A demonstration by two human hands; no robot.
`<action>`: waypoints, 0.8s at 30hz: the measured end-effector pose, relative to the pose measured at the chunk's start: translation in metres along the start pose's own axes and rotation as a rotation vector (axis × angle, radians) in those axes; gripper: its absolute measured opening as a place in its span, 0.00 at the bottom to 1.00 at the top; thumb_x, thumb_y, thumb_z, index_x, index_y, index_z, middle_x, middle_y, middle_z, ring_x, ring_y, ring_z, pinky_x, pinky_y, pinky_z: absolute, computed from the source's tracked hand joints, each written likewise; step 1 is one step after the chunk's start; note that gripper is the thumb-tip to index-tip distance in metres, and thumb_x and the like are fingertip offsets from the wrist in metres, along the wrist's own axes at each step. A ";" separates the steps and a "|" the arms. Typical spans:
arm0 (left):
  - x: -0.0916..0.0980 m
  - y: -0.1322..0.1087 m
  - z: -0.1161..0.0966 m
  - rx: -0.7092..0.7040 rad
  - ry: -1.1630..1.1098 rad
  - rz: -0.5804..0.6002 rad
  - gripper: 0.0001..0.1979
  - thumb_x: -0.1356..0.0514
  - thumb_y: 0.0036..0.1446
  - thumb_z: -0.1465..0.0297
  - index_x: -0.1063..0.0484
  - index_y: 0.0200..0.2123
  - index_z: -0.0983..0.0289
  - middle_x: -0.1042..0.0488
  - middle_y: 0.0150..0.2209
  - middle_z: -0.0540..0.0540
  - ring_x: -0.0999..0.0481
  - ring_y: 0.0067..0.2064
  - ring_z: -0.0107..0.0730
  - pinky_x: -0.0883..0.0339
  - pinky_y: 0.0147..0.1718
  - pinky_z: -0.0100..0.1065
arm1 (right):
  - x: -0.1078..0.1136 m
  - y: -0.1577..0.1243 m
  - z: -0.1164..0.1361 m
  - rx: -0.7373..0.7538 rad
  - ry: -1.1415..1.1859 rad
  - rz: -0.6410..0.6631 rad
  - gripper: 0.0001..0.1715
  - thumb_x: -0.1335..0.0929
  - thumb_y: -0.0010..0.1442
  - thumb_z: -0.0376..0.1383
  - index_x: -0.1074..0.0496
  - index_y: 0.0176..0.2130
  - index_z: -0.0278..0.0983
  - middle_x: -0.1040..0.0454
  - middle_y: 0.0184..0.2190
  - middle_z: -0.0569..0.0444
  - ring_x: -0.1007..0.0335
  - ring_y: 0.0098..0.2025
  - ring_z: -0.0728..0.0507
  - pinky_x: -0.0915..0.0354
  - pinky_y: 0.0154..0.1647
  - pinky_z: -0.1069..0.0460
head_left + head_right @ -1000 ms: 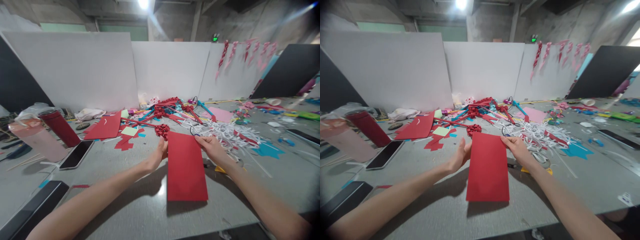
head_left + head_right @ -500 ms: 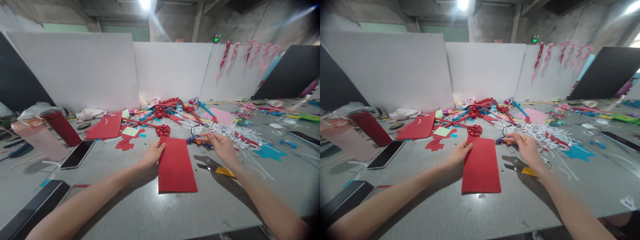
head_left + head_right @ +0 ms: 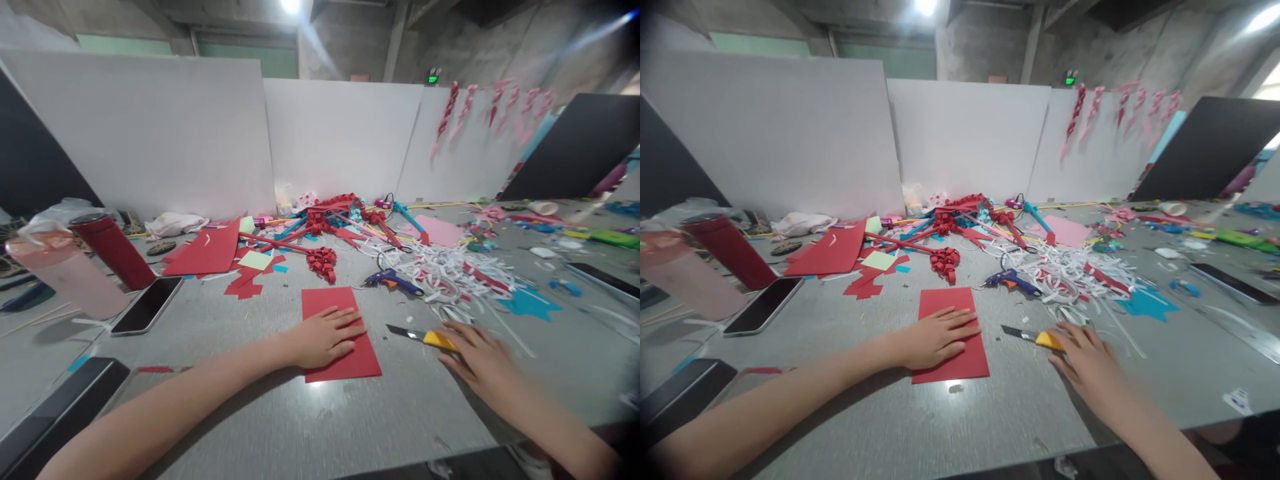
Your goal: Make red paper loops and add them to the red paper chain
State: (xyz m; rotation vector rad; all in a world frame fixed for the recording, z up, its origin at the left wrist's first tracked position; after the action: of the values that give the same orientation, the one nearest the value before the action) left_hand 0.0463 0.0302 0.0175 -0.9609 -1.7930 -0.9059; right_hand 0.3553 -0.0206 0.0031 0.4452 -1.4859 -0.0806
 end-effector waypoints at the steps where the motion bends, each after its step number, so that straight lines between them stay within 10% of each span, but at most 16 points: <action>1: -0.002 -0.001 0.003 0.034 0.011 0.004 0.26 0.55 0.74 0.60 0.43 0.71 0.55 0.46 0.73 0.56 0.50 0.74 0.40 0.57 0.71 0.47 | -0.003 -0.003 -0.003 -0.033 -0.034 -0.024 0.28 0.43 0.68 0.53 0.23 0.51 0.43 0.25 0.55 0.41 0.30 0.55 0.27 0.32 0.47 0.34; 7: -0.007 -0.005 0.020 0.224 0.154 -0.027 0.27 0.56 0.73 0.61 0.43 0.71 0.60 0.47 0.73 0.60 0.53 0.74 0.45 0.58 0.70 0.50 | 0.005 -0.011 0.005 -0.105 0.065 -0.116 0.27 0.44 0.70 0.52 0.26 0.46 0.39 0.22 0.45 0.39 0.26 0.46 0.29 0.31 0.45 0.36; 12: -0.010 -0.009 0.030 0.416 0.248 -0.101 0.27 0.55 0.71 0.64 0.40 0.69 0.64 0.45 0.71 0.66 0.49 0.72 0.55 0.55 0.68 0.55 | 0.021 -0.027 0.054 0.035 0.367 0.075 0.19 0.38 0.70 0.47 0.32 0.56 0.46 0.25 0.52 0.46 0.25 0.51 0.37 0.27 0.50 0.44; 24: 0.011 -0.006 0.035 0.310 0.321 -0.127 0.22 0.56 0.73 0.63 0.33 0.64 0.57 0.33 0.61 0.61 0.37 0.62 0.50 0.40 0.59 0.52 | 0.021 -0.037 0.089 0.187 0.244 0.087 0.16 0.38 0.72 0.41 0.33 0.56 0.42 0.27 0.51 0.46 0.24 0.48 0.42 0.27 0.47 0.49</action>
State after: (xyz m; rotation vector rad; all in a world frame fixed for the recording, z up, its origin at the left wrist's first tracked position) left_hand 0.0250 0.0602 0.0149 -0.4796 -1.6665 -0.7792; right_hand 0.2791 -0.0827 0.0122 0.5210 -1.2749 0.1772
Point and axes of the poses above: each hand's wrist, its own y-axis towards the middle knuckle, its own x-axis out of the back of the hand, z = x × y, the point moved 6 cm from there along y, towards the middle knuckle
